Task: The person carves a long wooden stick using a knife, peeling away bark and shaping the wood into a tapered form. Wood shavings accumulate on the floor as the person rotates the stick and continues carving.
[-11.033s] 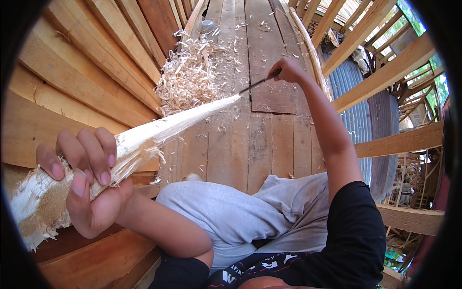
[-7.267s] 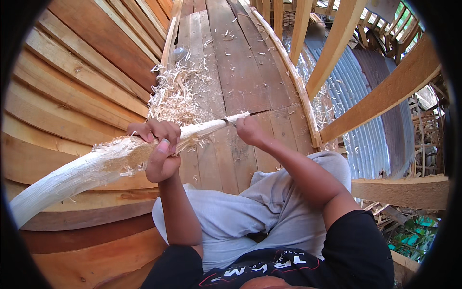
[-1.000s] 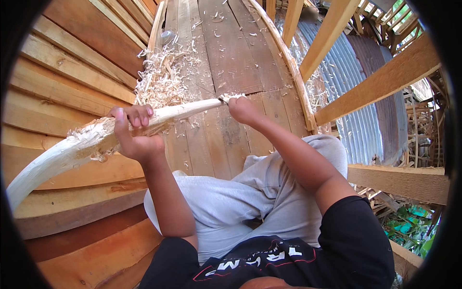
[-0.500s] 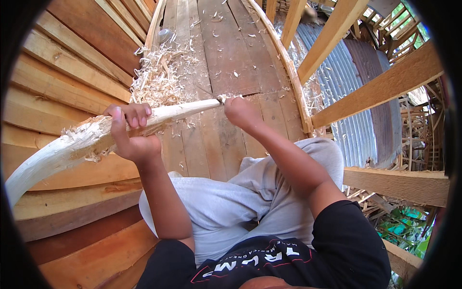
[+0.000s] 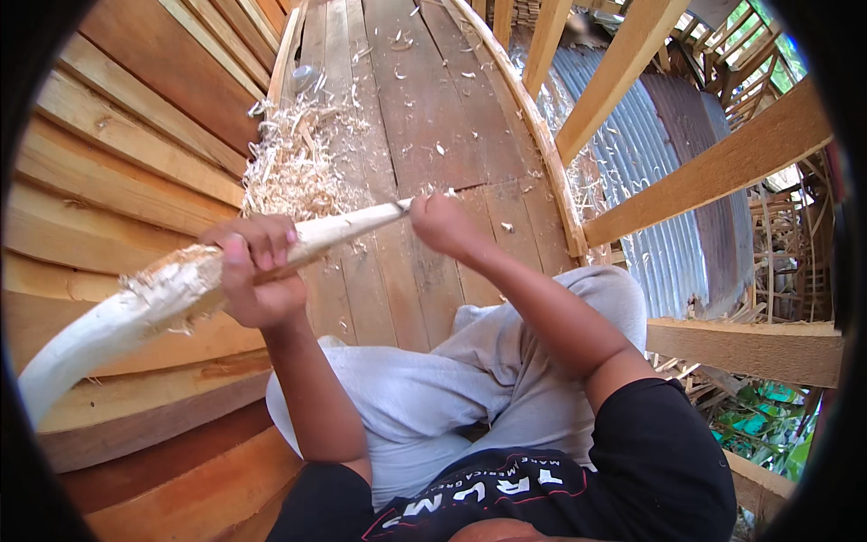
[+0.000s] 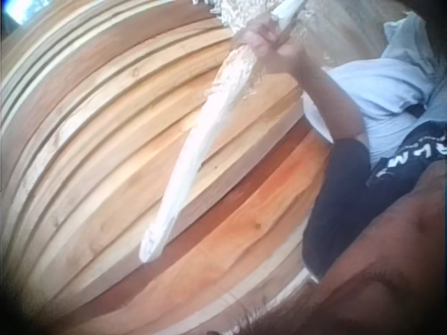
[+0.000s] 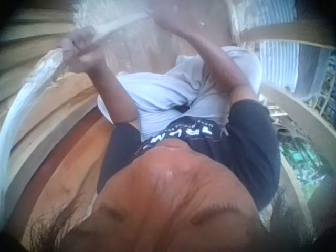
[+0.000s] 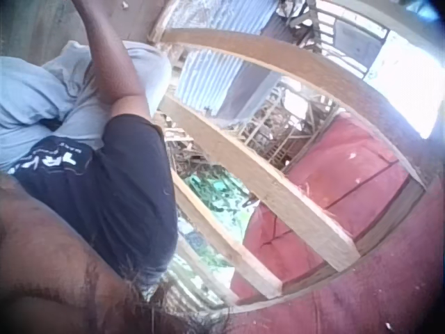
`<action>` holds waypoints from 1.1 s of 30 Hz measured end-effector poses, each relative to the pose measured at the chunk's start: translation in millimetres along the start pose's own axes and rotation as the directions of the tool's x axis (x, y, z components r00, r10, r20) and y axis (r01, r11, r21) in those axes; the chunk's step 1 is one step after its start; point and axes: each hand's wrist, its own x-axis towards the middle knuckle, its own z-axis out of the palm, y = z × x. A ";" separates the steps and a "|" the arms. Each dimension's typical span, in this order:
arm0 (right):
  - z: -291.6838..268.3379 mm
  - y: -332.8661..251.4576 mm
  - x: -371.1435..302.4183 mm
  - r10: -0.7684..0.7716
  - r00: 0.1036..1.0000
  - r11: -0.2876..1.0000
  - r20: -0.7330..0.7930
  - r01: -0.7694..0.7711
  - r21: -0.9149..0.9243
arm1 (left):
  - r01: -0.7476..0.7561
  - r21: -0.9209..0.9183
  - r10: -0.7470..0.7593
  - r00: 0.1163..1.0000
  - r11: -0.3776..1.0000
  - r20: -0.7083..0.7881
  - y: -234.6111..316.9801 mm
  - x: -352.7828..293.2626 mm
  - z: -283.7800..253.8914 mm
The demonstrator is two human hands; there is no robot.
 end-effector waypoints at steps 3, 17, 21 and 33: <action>8.2 82.3 40.2 -0.183 0.982 0.940 0.037 0.186 -0.285 | 0.012 -0.044 -0.009 0.998 0.999 0.068 -2.1 0.7 -8.7; -2.6 70.7 27.0 -0.066 0.998 0.940 -0.001 0.062 -0.334 | -0.047 -0.110 0.076 0.956 0.993 0.283 -4.2 2.5 -15.8; -2.8 10.0 -4.4 -0.169 0.983 0.939 -0.076 0.137 -0.316 | -0.065 -0.139 0.111 0.928 0.988 0.356 -0.8 1.4 -15.2; -18.0 -11.4 -10.2 0.020 1.000 0.967 0.012 -0.017 -0.254 | -0.044 -0.134 0.093 0.916 0.990 0.390 0.5 2.4 -16.2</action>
